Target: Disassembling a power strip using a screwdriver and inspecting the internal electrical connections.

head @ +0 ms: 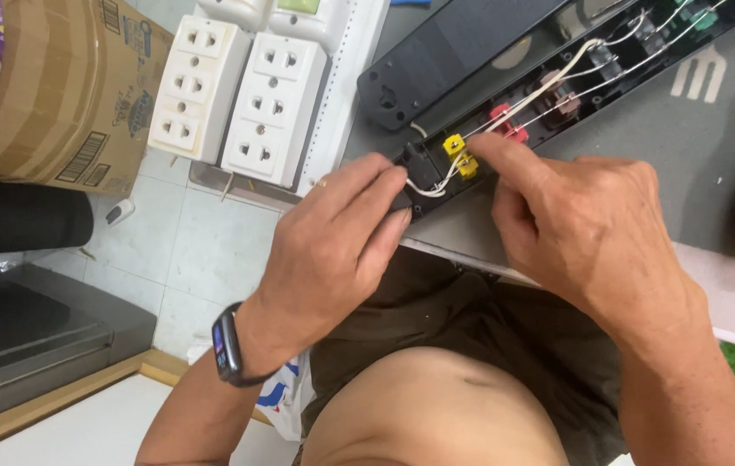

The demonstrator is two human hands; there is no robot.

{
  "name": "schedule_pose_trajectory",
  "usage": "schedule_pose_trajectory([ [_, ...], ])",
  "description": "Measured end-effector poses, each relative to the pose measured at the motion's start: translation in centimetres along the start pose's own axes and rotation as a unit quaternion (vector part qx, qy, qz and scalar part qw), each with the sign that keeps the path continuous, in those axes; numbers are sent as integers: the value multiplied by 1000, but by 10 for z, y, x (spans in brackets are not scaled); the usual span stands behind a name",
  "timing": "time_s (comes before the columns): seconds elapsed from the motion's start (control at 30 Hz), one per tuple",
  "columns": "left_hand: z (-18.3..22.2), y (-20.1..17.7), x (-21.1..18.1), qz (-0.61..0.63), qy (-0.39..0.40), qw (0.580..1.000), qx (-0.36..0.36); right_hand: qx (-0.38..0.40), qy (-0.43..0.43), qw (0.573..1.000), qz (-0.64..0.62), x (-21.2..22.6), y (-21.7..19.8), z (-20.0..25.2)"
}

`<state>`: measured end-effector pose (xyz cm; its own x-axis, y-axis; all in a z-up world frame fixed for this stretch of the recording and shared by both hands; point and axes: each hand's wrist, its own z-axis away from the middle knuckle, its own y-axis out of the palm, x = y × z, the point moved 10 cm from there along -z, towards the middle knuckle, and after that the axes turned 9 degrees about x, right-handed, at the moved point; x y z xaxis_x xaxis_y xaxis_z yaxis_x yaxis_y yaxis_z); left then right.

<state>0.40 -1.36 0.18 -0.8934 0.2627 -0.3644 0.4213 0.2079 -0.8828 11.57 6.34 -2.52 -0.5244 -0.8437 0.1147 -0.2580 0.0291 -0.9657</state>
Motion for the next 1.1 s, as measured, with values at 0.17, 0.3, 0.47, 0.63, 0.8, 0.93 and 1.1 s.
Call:
schedule_pose_trajectory([
  [0.17,0,10,3,-40,-14,996,83,-6,5,1000,-5,-1,0,2],
  [0.3,-5,10,2,-23,-25,995,92,-49,-4,998,-43,-2,-6,8],
  [0.47,-11,3,-3,35,-31,997,62,-81,-20,994,-66,-2,-9,13],
  [0.63,-11,4,-2,17,-38,997,60,-90,-23,993,-75,-4,-10,15],
  [0.8,-9,3,-8,9,-14,998,55,-97,-31,992,-76,-3,-12,15],
  [0.93,-14,-3,-4,35,-53,998,24,-91,-33,993,-74,-3,-10,15],
  [1.1,-26,3,-14,-64,43,996,52,-111,-51,989,-88,-1,-15,17],
])
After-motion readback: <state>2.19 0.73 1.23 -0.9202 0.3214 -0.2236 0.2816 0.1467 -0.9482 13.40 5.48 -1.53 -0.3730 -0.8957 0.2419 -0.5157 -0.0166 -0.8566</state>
